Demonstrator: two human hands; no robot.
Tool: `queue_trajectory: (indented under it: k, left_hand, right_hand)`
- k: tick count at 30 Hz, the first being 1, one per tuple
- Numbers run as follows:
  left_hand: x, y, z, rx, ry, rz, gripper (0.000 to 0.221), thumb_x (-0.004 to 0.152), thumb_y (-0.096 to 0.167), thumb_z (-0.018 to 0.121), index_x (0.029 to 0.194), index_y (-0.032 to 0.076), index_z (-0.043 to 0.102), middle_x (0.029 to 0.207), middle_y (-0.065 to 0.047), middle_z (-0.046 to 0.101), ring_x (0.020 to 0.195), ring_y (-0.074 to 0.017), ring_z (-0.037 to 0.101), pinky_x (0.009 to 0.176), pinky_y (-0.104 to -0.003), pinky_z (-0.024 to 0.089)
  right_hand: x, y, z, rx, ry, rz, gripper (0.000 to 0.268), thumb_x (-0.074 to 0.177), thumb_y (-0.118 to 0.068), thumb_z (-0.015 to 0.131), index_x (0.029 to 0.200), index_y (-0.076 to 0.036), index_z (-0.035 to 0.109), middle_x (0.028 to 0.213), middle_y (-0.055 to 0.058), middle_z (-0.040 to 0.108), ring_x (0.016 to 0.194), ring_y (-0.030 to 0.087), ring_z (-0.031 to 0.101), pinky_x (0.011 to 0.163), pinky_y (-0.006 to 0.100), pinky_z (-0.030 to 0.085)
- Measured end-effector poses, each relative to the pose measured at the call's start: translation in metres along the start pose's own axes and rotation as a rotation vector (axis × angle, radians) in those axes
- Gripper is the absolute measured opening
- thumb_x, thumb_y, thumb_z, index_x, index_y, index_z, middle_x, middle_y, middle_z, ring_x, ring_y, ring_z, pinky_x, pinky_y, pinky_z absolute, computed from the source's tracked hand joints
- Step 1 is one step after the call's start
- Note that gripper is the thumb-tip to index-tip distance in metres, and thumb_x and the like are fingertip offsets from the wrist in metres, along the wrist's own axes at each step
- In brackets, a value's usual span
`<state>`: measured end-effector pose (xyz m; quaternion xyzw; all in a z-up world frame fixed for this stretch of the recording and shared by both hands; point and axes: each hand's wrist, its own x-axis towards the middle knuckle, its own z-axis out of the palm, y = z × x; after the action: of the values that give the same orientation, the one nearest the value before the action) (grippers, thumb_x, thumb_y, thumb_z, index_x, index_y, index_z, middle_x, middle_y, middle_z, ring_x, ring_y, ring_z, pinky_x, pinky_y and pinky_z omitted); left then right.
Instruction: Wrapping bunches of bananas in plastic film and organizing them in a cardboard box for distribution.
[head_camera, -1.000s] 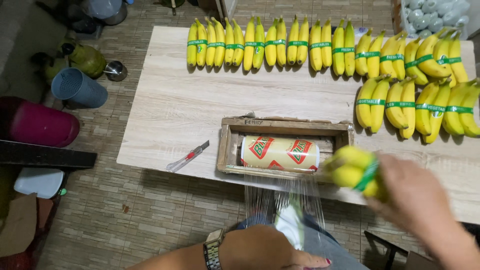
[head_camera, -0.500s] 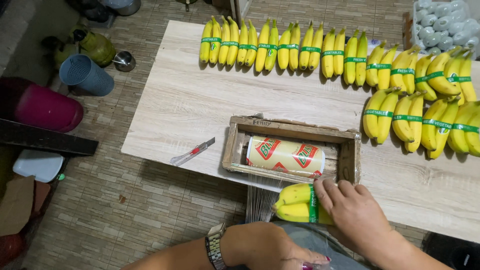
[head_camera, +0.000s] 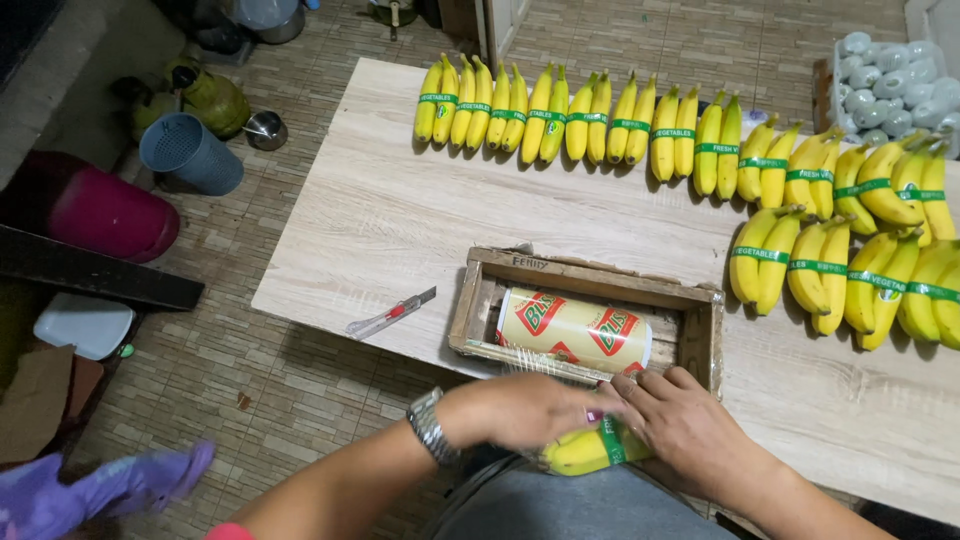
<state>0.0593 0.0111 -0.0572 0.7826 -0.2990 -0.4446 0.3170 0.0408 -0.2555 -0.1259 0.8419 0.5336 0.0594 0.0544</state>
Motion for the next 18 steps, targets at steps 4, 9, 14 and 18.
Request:
queue_trajectory:
  k: [4,9,14,18]
  left_hand:
    - [0.029,-0.048,0.009,-0.108,0.151,0.07,0.046,0.105,0.044,0.035,0.147,0.035,0.051,0.153,-0.002,0.056,0.133,-0.0199,0.058,0.11,-0.027,0.04]
    - [0.025,-0.03,-0.005,-0.089,0.113,-0.212,0.043,0.103,0.046,0.039,0.141,0.039,0.058,0.12,-0.005,0.069,0.102,-0.0224,0.064,0.085,-0.031,0.046]
    - [0.034,-0.04,0.009,-0.252,0.148,-0.289,0.043,0.106,0.044,0.05,0.072,0.019,0.045,0.071,0.005,0.048,0.068,-0.012,0.047,0.06,-0.031,0.033]
    - [0.032,-0.033,0.01,-0.349,0.202,-0.356,0.046,0.104,0.043,0.053,0.064,0.022,0.041,0.066,0.009,0.047,0.064,-0.009,0.045,0.059,-0.029,0.033]
  right_hand:
    - [0.002,0.009,0.006,0.16,-0.058,-0.004,0.112,0.055,-0.049,0.09,0.148,-0.004,0.045,0.137,0.013,0.06,0.107,0.032,0.059,0.094,0.045,0.045]
    - [-0.002,0.015,0.019,0.244,-0.069,0.007,0.124,0.045,-0.056,0.102,0.143,-0.003,0.047,0.136,0.014,0.061,0.116,0.033,0.058,0.095,0.045,0.046]
    - [0.0,0.016,0.019,0.266,-0.014,-0.019,0.123,0.045,-0.053,0.094,0.145,-0.002,0.045,0.139,0.016,0.059,0.115,0.032,0.059,0.097,0.044,0.046]
    - [-0.002,0.013,0.02,0.37,0.021,0.046,0.113,0.049,-0.043,0.099,0.137,0.0,0.044,0.126,0.017,0.064,0.109,0.033,0.061,0.088,0.044,0.047]
